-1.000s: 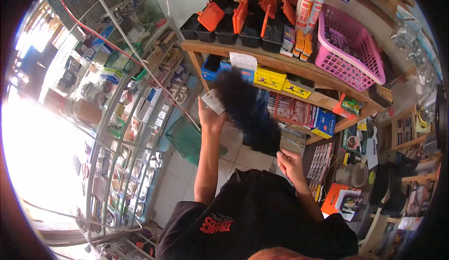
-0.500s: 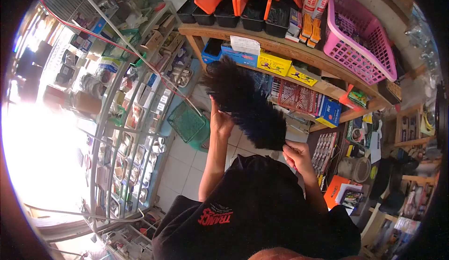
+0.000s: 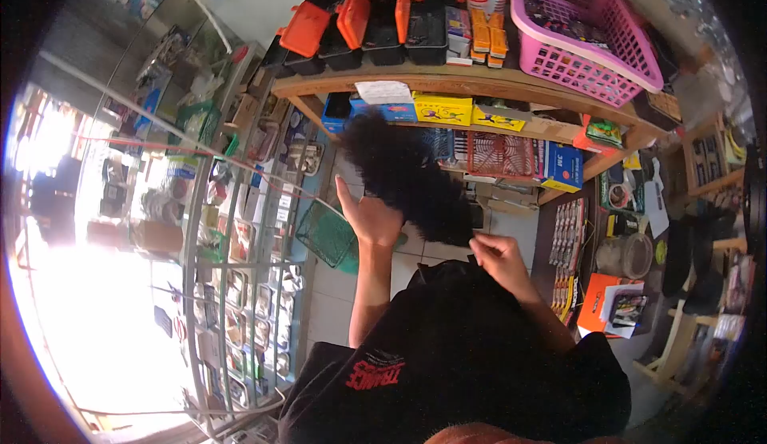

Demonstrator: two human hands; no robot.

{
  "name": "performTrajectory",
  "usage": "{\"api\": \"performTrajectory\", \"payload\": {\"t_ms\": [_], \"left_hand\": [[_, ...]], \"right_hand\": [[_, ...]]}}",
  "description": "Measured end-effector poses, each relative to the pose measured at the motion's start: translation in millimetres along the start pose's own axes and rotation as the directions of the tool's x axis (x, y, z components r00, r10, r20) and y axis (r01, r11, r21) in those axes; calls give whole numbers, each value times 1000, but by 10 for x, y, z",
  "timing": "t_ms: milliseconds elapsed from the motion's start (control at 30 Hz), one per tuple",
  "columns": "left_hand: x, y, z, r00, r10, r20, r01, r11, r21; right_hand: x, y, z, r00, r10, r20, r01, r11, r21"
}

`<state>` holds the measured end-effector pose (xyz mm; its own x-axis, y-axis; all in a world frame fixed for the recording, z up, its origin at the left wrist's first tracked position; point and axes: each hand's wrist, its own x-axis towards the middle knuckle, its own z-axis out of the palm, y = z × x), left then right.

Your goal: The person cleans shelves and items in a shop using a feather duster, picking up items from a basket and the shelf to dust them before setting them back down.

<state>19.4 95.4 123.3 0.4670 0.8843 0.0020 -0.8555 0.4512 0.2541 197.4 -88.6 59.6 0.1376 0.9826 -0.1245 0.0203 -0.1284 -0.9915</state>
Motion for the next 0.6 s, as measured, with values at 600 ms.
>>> {"api": "performTrajectory", "payload": {"t_ms": [600], "left_hand": [[148,-77,-139,992,1,127,-24,983,180]], "right_hand": [[-409,118,15,988,57,-144,-67,996,-67]]}}
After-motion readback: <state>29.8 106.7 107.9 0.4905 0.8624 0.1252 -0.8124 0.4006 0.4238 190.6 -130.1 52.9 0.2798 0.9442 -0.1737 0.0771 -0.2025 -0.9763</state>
